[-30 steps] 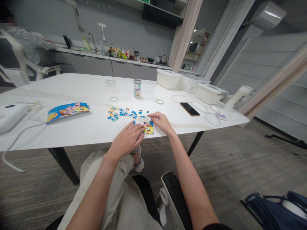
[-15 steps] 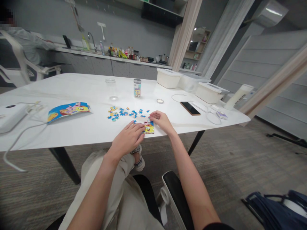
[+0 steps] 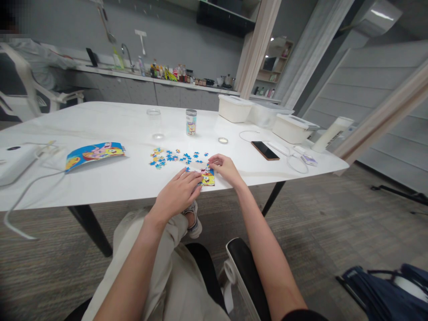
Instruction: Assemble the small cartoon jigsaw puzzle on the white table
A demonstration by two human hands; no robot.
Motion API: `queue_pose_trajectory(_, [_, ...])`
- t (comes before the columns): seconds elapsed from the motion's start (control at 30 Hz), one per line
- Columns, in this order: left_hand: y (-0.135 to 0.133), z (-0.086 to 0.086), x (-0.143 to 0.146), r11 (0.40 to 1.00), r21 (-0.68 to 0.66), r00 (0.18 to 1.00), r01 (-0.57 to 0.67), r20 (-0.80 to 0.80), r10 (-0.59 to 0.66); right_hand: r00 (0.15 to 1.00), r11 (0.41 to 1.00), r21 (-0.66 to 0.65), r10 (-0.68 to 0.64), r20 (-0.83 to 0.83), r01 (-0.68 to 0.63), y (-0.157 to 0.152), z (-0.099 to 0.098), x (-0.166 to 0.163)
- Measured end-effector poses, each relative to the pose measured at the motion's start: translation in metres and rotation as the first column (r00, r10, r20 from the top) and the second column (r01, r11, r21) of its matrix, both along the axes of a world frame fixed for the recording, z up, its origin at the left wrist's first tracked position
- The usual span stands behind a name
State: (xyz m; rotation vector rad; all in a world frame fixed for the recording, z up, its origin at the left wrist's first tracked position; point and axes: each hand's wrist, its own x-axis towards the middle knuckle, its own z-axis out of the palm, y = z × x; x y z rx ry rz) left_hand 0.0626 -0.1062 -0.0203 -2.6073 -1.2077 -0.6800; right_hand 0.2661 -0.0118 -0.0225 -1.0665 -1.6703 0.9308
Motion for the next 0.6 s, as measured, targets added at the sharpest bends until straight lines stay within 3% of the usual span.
queue_pose_trajectory(0.33, [0.000, 0.000, 0.000, 0.999, 0.038, 1.000, 0.011, 0.023, -0.012, 0.998, 1.000, 0.025, -0.016, 0.054, 0.015, 0.011, 0.007, -0.009])
queue_pose_trajectory(0.47, [0.000, 0.000, 0.000, 0.999, 0.032, 1.000, 0.000, 0.022, -0.001, 0.999, 0.998, -0.036, 0.049, 0.013, -0.048, 0.022, 0.006, -0.015])
queue_pose_trajectory(0.6, [0.000, -0.001, 0.000, 1.000, 0.026, 1.000, 0.004, 0.017, -0.005, 0.999, 0.999, -0.036, 0.029, -0.017, -0.029, 0.026, 0.001, -0.015])
